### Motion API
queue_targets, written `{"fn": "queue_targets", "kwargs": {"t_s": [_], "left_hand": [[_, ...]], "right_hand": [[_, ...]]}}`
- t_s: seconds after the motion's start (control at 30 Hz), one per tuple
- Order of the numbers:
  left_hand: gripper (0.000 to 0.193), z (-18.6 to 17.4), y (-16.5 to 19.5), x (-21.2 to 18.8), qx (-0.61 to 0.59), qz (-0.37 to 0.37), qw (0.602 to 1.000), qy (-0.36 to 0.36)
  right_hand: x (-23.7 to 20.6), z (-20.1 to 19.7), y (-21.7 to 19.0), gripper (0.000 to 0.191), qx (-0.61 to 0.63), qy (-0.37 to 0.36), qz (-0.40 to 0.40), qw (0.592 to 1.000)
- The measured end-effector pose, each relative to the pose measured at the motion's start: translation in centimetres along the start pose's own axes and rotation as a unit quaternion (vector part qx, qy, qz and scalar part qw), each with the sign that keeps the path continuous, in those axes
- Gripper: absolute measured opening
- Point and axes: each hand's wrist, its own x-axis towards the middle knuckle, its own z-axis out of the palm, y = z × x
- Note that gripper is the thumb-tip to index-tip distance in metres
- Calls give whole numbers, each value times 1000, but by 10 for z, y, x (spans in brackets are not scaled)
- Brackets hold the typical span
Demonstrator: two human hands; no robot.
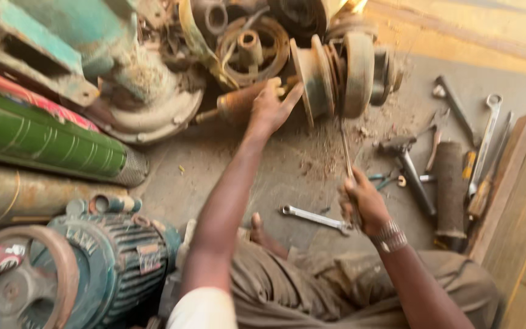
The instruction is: The person disassembles a motor assembly by using a hammer and a metal rod to tap and pry off a pulley and housing. They remove a small metal ring from the shaft and set the parts aside on the floor.
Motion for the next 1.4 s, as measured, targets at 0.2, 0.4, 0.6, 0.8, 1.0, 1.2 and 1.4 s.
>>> {"fn": "queue_targets", "kwargs": {"t_s": [0.2, 0.4, 0.6, 0.8, 1.0, 1.2, 1.4], "left_hand": [[51, 96, 33, 63, -28, -147, 975, 162], [26, 131, 19, 16, -141, -153, 954, 216], [28, 157, -5, -33, -119, 69, 928, 347], [31, 132, 2, 51, -80, -81, 973, 200], [29, 122, -14, 80, -117, -86, 962, 232], [33, 130, -18, 77, -71, -43, 964, 252], [51, 115, -19, 74, -102, -31, 974, 201]], "right_hand": [[-23, -10, 18, 67, -14, 61, 10, 998], [-26, -10, 9, 67, -50, 44, 41, 997], [-45, 1, 4, 65, -44, 43, 60, 996], [-20, 6, 0, 59, 64, 35, 48, 996], [-11, 26, -34, 48, 143, -2, 59, 988], [83, 119, 9, 34, 130, 179, -58, 974], [22, 52, -10, 32, 116, 64, 42, 990]]}}
